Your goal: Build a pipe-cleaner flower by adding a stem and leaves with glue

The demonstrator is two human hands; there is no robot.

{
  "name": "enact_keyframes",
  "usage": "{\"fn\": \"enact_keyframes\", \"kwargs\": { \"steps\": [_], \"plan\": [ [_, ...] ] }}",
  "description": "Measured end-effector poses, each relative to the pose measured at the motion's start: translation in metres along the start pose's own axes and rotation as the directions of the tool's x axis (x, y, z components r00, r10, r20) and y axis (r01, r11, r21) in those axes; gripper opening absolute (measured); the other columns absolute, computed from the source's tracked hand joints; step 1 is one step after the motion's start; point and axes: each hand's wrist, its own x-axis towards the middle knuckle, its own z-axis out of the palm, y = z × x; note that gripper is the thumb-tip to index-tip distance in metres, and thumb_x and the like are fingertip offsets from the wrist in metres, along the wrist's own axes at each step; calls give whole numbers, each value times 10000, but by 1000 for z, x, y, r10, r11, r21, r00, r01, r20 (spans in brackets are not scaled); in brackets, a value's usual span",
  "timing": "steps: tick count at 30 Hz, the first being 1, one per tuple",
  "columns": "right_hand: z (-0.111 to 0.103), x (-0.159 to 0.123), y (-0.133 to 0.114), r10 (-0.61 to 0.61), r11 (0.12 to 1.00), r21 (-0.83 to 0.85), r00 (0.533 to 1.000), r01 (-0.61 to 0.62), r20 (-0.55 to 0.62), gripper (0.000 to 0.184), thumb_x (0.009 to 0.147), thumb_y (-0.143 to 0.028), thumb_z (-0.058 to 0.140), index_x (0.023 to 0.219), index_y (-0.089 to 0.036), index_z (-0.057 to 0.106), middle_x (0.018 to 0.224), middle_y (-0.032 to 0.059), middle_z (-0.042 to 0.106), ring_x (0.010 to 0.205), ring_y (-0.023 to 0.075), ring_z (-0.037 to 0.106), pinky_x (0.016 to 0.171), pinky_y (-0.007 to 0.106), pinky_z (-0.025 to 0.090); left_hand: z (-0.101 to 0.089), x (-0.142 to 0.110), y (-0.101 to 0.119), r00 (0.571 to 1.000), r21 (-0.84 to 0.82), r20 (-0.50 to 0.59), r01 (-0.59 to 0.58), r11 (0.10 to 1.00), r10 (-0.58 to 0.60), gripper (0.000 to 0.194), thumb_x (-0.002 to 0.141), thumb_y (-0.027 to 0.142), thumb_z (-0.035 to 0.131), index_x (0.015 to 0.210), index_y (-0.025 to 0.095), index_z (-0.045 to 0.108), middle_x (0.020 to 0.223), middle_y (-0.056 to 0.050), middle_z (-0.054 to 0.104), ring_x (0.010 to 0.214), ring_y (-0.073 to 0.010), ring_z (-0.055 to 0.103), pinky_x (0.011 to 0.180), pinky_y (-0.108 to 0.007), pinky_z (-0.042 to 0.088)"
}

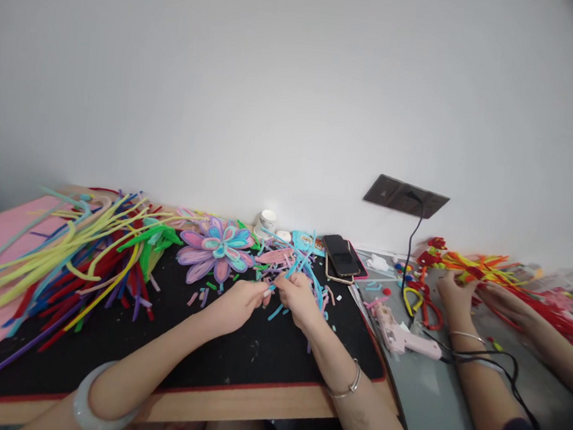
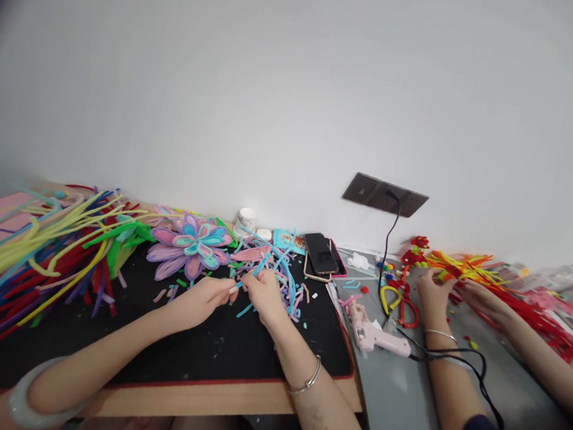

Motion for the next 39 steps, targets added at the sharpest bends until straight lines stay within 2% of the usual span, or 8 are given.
{"fn": "enact_keyframes", "kwargs": {
  "steps": [3,6,11,16,22,26,32,39],
  "plan": [
    [-4,1,1,38,999,-8,998,-37,46,381,765,-343,535,474,-214,325,394,-102,217,374,49,141,402,238,100,-1,0,-3,997,74,-67,-18,997,23,268,891,316,414,676,174,485,593,25,416,567,-116,368,543,-246,270],
    [-14,-2,-8,-26,999,-23,978,31,208,314,750,-401,624,594,-184,459,473,-94,300,413,54,207,420,223,150,-6,-6,-1,969,-311,191,210,927,-156,335,894,467,428,728,180,470,513,82,292,447,-76,199,454,-219,172],
    [-20,-10,-23,-189,971,-44,868,235,460,265,761,-383,664,683,-158,550,610,-45,408,543,85,329,511,229,255,-12,-14,4,849,-603,519,445,662,-98,373,811,525,589,747,189,440,462,127,206,420,-48,86,414,-194,89],
    [-8,-7,-11,-138,990,9,952,141,275,339,748,-362,620,527,-177,440,489,-72,337,464,69,262,482,232,205,-7,-9,2,928,-497,343,310,811,-145,388,870,544,461,737,180,464,477,109,243,416,-57,128,414,-205,127],
    [5,4,10,63,998,-18,997,-62,42,362,732,-279,521,419,-208,354,342,-100,198,351,53,142,401,240,105,4,3,-8,993,111,-115,1,994,12,213,852,283,449,665,187,484,635,5,435,631,-144,411,574,-255,306],
    [-1,2,2,34,998,-62,992,-27,119,341,748,-316,595,469,-175,460,368,-88,290,378,55,208,413,227,134,4,-1,-7,998,24,-56,44,999,-43,267,898,325,369,720,183,510,560,38,367,521,-122,345,505,-244,272],
    [-16,-5,-13,-113,992,3,892,124,438,364,740,-497,666,685,-171,514,522,-71,422,465,71,315,469,214,228,-3,-12,5,905,-563,415,339,754,-97,345,838,498,548,815,155,522,515,106,279,439,-58,141,423,-209,137],
    [-9,-2,-8,-180,969,-148,975,199,134,330,786,-303,549,510,-184,412,478,-64,337,465,75,259,471,237,198,1,-5,2,987,-245,137,112,963,-80,367,887,502,417,783,166,520,563,58,386,465,-87,317,465,-223,254]
  ]
}}
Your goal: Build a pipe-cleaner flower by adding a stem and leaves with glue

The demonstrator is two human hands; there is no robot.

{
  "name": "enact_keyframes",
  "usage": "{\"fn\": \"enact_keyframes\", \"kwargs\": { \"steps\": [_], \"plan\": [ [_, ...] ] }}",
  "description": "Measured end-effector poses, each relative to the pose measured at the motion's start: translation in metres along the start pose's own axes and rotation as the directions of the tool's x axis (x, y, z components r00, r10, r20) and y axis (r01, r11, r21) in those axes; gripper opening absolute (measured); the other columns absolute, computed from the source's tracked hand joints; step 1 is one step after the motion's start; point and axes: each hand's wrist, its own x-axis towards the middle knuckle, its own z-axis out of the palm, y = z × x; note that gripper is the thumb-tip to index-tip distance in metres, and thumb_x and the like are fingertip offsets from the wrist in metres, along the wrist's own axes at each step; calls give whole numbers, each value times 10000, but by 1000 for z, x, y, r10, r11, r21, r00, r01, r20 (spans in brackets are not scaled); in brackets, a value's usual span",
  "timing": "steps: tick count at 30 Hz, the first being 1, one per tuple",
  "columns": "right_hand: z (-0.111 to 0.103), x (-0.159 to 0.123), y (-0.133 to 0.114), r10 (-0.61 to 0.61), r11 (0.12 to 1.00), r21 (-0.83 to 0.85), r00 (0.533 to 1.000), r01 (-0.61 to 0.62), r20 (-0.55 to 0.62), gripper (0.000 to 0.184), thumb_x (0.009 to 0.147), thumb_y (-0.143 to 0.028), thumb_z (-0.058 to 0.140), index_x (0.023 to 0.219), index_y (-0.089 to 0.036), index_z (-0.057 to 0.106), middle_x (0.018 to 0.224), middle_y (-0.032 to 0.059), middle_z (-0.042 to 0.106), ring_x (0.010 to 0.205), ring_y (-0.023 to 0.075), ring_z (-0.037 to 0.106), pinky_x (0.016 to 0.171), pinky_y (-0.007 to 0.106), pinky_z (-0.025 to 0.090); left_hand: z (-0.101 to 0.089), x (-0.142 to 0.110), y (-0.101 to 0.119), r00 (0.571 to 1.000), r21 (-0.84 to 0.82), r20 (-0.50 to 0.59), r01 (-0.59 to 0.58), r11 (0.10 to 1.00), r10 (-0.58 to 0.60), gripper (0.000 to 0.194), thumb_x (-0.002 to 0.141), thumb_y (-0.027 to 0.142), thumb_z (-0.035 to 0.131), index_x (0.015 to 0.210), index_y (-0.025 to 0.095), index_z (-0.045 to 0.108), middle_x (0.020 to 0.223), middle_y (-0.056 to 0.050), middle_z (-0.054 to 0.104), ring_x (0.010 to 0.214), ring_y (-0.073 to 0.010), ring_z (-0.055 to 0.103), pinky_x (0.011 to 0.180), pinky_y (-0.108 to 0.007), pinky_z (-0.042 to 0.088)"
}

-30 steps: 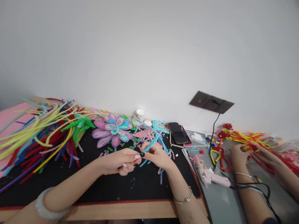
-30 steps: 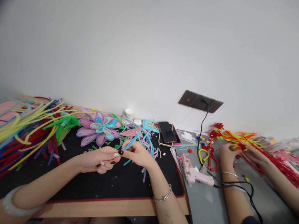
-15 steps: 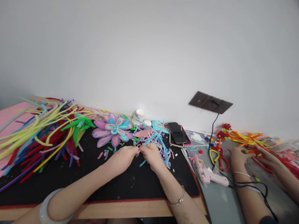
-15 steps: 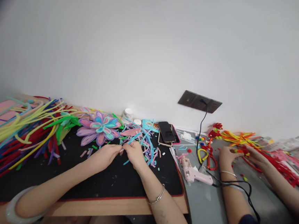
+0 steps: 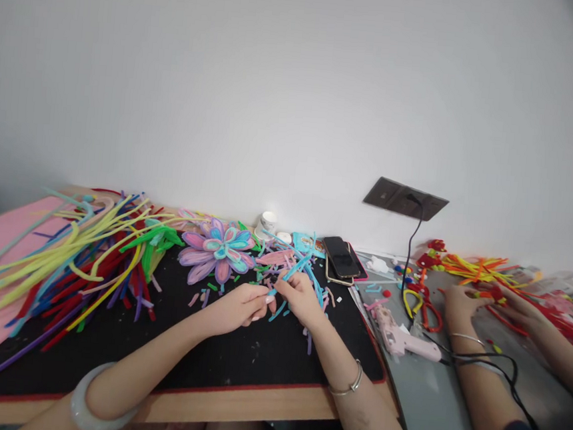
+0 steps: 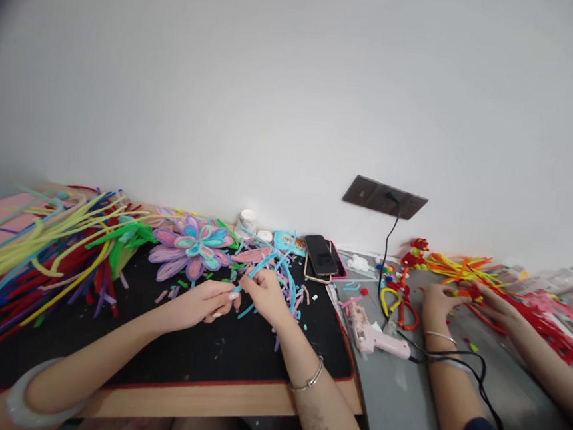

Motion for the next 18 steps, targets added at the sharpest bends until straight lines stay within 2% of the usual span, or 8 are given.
{"fn": "enact_keyframes", "kwargs": {
  "steps": [3,6,8,10,11,13,15,18],
  "plan": [
    [8,3,7,76,996,-42,985,-84,-157,350,748,-253,539,466,-200,339,447,-75,254,449,71,211,453,242,154,1,3,-5,980,379,-151,-66,923,132,281,906,330,378,709,179,510,586,14,451,566,-134,429,566,-257,317],
    [11,5,14,146,988,-14,975,-151,-167,407,763,-273,514,441,-217,272,400,-86,200,412,62,160,435,247,113,0,4,-8,952,525,-234,-49,850,199,219,870,246,415,686,182,516,618,-5,479,616,-154,452,607,-271,323],
    [7,4,14,169,986,9,983,-169,-75,436,783,-345,517,437,-217,284,384,-87,215,396,58,164,425,242,126,-1,2,-7,973,416,-184,-52,908,140,255,891,289,405,703,177,536,569,15,451,549,-133,415,561,-256,309],
    [0,1,9,154,984,75,984,-161,91,403,768,-407,572,488,-200,369,403,-89,272,401,57,203,431,232,155,-2,-2,-4,1000,115,-13,-19,993,21,315,907,386,411,720,168,540,494,53,388,455,-101,329,495,-236,281],
    [-4,-1,5,126,982,117,975,-149,184,365,749,-417,614,539,-189,420,427,-91,305,413,58,226,440,227,165,-3,-4,-3,996,-70,91,29,997,-23,333,897,434,436,727,165,534,462,73,353,421,-86,279,467,-227,262],
    [-9,-4,-1,50,973,197,940,-122,337,309,715,-408,682,652,-172,493,489,-89,362,444,58,263,457,221,173,-5,-8,0,967,-340,249,135,931,-49,342,856,485,515,736,164,516,418,107,294,386,-66,206,434,-215,234],
    [-9,-7,-3,8,963,245,919,-114,395,318,719,-414,691,657,-165,503,519,-82,374,458,57,273,464,223,175,-6,-10,0,956,-430,290,169,887,-42,340,843,487,545,743,164,510,398,120,272,371,-58,180,422,-211,226],
    [-3,-7,1,33,959,257,945,-122,325,420,776,-401,618,498,-180,394,455,-91,291,428,48,197,456,239,146,-4,-7,-3,980,-276,199,71,958,-16,362,887,475,474,735,151,530,404,89,357,371,-64,245,430,-213,240]
  ]
}}
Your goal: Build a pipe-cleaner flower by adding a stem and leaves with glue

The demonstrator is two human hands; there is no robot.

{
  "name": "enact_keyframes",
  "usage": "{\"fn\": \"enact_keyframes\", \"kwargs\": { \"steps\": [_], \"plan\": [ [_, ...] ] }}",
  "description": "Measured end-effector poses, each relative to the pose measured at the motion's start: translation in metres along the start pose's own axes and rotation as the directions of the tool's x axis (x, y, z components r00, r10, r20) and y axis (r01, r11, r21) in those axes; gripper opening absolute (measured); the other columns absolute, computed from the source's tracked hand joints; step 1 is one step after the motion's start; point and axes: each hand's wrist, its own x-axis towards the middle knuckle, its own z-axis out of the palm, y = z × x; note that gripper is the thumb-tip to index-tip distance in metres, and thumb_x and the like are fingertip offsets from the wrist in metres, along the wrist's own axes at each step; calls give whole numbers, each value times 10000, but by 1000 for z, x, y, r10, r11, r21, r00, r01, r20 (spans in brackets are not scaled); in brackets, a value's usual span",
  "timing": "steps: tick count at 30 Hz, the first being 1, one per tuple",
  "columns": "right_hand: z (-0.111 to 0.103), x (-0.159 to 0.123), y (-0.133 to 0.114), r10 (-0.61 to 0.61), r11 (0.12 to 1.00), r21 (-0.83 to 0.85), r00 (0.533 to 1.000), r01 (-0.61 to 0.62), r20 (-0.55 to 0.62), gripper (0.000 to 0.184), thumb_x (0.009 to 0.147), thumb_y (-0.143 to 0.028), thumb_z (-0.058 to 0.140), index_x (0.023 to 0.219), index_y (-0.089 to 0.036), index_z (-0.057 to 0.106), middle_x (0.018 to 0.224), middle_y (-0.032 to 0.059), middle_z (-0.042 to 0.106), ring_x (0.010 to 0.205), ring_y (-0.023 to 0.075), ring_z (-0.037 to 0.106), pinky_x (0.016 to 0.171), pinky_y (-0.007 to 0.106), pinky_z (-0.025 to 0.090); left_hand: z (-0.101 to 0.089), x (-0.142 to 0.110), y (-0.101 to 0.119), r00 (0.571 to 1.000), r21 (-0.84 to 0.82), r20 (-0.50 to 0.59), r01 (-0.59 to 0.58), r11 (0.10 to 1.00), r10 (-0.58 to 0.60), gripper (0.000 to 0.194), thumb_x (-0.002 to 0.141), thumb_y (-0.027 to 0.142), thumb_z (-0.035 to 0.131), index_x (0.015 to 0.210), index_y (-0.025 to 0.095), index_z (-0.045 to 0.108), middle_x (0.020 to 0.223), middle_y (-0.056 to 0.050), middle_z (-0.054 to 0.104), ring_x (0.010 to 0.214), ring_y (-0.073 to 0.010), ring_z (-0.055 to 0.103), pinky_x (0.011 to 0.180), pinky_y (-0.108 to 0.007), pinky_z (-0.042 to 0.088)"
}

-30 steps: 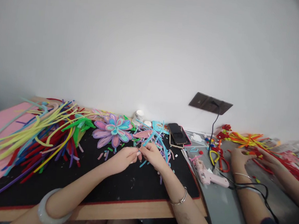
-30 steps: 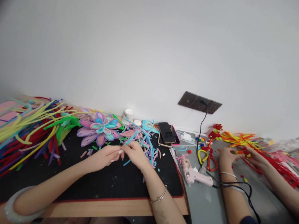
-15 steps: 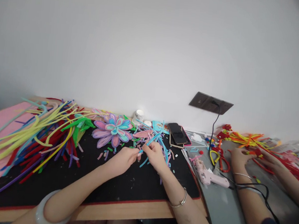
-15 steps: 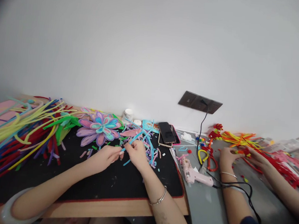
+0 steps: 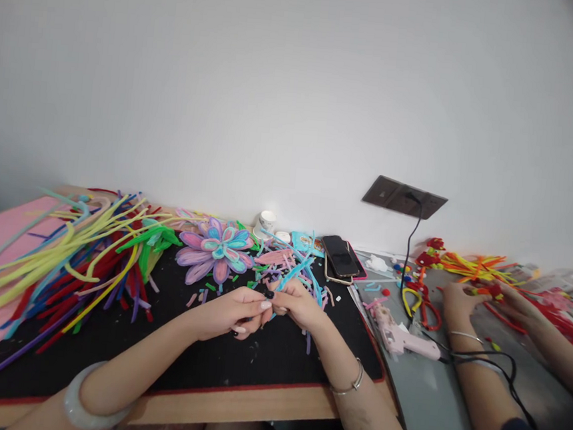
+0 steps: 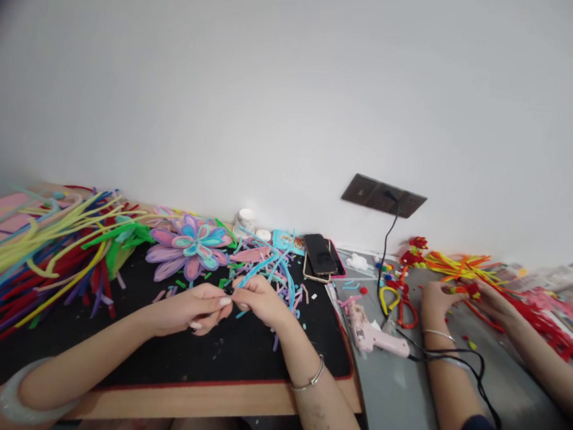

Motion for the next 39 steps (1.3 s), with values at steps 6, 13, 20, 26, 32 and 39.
{"fn": "enact_keyframes", "kwargs": {
  "steps": [6,13,20,26,32,39],
  "plan": [
    [3,7,2,-47,973,-231,979,-1,-199,355,816,-366,563,547,-190,413,470,-72,350,445,72,276,461,231,199,3,8,-7,952,502,-257,-15,865,166,375,933,396,364,750,150,580,568,2,604,465,-94,438,487,-218,328],
    [-11,2,-15,-207,891,-434,970,133,-128,226,920,-312,444,766,-179,543,695,-10,522,632,128,474,625,254,378,-4,0,11,892,609,-333,-45,792,307,351,908,434,424,895,157,639,748,-26,665,665,-153,588,650,-264,430],
    [-8,-3,-25,-168,656,-744,985,130,24,170,877,-123,492,869,-158,659,700,1,601,638,133,544,648,246,406,-20,-5,22,793,462,-516,-59,885,323,336,884,462,468,810,158,591,546,35,555,475,-108,492,537,-237,397],
    [-5,-4,-19,-384,483,-849,923,214,14,177,915,-225,519,1032,-188,647,949,75,663,849,176,593,759,274,425,-21,-2,19,866,328,-465,-24,944,183,353,846,460,523,670,155,546,583,16,603,451,-79,481,499,-207,385],
    [-6,-5,-20,-352,613,-770,934,179,-63,235,916,-218,460,748,-168,616,700,17,580,668,135,517,661,256,375,-18,-8,22,952,487,-283,38,873,116,341,897,382,446,685,153,581,602,-21,650,474,-108,575,512,-216,426],
    [6,4,-3,187,980,107,965,-170,-184,335,817,-399,548,573,-181,478,421,-113,225,373,49,131,390,206,145,-24,-17,27,861,943,-137,-37,329,491,297,899,273,385,761,159,622,676,-71,650,635,-180,604,607,-279,422]
  ]
}}
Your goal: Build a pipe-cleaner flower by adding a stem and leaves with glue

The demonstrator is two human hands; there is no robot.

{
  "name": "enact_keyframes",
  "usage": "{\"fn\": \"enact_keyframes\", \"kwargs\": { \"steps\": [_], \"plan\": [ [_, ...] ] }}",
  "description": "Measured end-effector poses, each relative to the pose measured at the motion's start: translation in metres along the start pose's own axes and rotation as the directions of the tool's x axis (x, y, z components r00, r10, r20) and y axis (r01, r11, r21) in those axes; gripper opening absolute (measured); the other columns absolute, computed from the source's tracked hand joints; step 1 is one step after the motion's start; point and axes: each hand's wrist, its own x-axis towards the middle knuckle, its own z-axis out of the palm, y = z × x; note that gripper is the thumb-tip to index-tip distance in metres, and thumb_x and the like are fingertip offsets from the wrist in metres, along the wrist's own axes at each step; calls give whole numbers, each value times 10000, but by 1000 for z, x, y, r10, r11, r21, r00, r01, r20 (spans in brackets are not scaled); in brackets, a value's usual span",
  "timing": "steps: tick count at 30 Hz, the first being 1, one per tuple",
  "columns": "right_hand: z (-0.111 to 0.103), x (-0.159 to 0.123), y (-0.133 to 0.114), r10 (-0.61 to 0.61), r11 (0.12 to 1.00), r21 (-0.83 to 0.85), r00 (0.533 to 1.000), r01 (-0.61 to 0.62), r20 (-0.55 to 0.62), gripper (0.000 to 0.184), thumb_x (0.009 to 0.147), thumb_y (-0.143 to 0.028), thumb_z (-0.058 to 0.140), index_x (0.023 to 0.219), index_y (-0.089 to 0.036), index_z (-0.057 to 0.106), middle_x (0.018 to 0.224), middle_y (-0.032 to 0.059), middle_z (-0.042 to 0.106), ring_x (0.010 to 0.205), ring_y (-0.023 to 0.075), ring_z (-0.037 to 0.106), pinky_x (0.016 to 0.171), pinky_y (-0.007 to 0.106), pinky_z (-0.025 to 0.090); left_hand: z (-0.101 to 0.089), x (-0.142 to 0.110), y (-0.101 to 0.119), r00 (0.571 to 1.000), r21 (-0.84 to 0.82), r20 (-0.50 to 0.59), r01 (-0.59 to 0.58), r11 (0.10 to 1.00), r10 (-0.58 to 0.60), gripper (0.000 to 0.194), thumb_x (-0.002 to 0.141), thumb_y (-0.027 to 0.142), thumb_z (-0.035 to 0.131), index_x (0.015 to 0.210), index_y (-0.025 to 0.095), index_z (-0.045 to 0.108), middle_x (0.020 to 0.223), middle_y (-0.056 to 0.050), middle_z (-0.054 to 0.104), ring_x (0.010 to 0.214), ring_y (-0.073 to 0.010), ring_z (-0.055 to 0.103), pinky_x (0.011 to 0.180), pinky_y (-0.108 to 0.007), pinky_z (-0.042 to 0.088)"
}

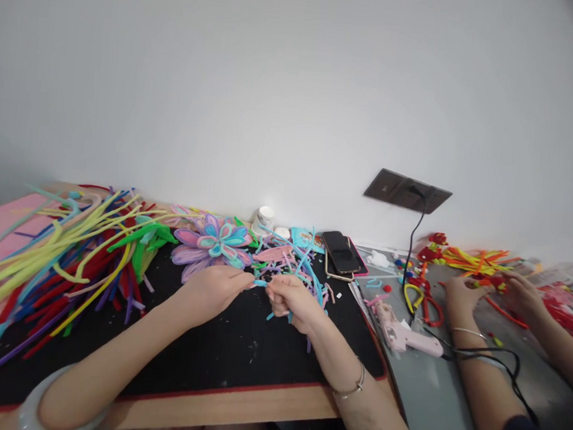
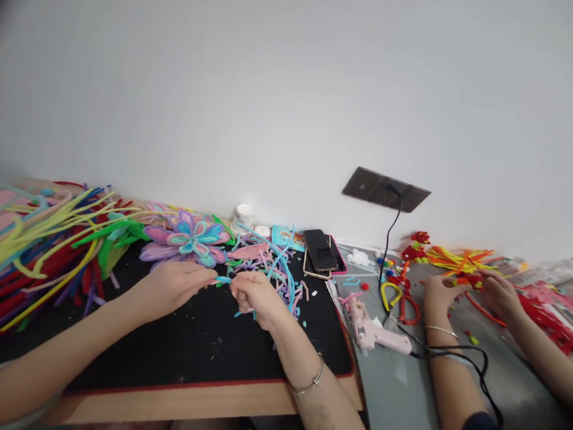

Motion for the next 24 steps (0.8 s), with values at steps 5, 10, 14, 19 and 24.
{"fn": "enact_keyframes", "kwargs": {
  "steps": [5,10,14,19,24],
  "plan": [
    [-19,-6,-14,-149,989,30,977,146,153,358,849,-444,554,916,-108,659,642,28,613,459,79,467,452,208,340,-8,3,-6,915,-586,330,391,710,-231,327,889,402,447,705,160,568,524,-9,614,380,-91,484,422,-204,361],
    [-20,-13,-22,-272,952,-76,935,295,230,363,747,-322,708,1059,-170,604,854,42,663,635,127,582,595,263,468,3,-1,-6,835,-807,521,549,216,-175,345,824,466,559,674,156,545,382,30,525,258,-36,290,317,-171,168],
    [-4,-12,-18,-388,810,-384,896,443,213,125,783,-266,668,761,-164,601,689,-13,554,622,110,501,591,236,409,15,-3,-1,771,-757,631,637,148,-87,349,803,470,594,684,143,564,373,31,519,248,-33,275,306,-177,144],
    [3,-7,-9,-401,836,-367,911,409,102,271,844,-282,563,606,-169,498,585,-42,412,553,93,387,547,231,321,22,-2,7,801,-733,577,594,332,-160,348,862,466,495,745,146,565,448,27,549,307,-50,353,354,-174,247],
    [13,3,8,-48,998,-41,990,43,-131,326,754,-253,547,504,-203,345,420,-105,234,382,50,156,408,226,117,29,-3,8,969,-399,181,228,888,-168,303,892,323,416,644,180,515,564,-11,574,485,-111,519,524,-231,380]
  ]
}}
